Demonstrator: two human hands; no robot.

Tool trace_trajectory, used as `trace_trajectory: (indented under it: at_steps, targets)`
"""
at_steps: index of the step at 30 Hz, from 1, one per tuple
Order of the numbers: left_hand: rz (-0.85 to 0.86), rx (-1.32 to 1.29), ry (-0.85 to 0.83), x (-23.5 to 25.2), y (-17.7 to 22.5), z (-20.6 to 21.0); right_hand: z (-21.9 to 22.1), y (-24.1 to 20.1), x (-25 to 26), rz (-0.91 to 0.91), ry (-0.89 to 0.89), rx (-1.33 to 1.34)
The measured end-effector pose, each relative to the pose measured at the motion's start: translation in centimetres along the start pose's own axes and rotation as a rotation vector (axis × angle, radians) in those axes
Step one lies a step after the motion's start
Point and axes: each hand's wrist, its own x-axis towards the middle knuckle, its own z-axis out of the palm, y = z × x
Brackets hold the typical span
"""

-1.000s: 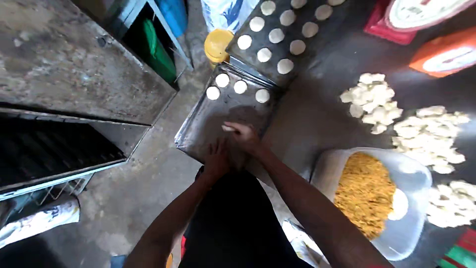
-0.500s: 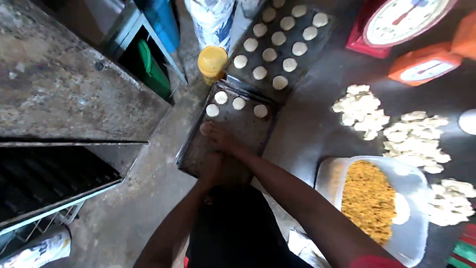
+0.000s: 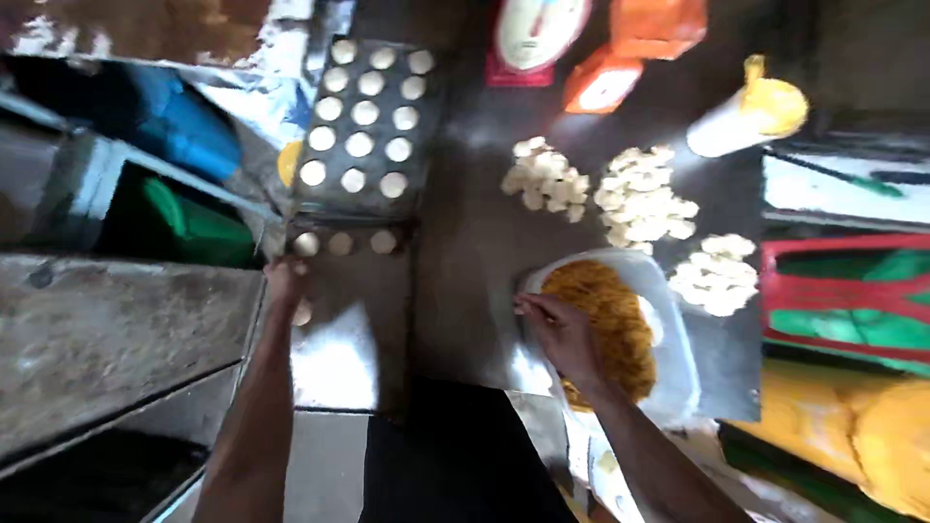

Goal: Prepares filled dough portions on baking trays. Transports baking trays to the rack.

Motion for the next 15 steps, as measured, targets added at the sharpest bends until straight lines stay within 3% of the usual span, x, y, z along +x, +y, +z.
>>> trace_trajectory:
  at_steps: [4,7,11,15]
  targets:
    - [0.171,-0.027,-0.052,0.1,0.1,-0.2,-6.9,3.4,5.2,-0.009,0.114,-0.098]
    - [0.059,0.001,-0.007,-0.7,1.0,0.3,-9.4,7.7,12.3,0.058,0.103,-0.241]
    - [0.074,-0.009,0.204,-3.4,4.5,0.1,-8.7,11.9,22.4,0.268,0.074,-0.515]
    - [0.178,-0.086,0.266,-8.5,8.5,1.1,-6.7,12.7,26.5,0.448,-0.017,-0.651]
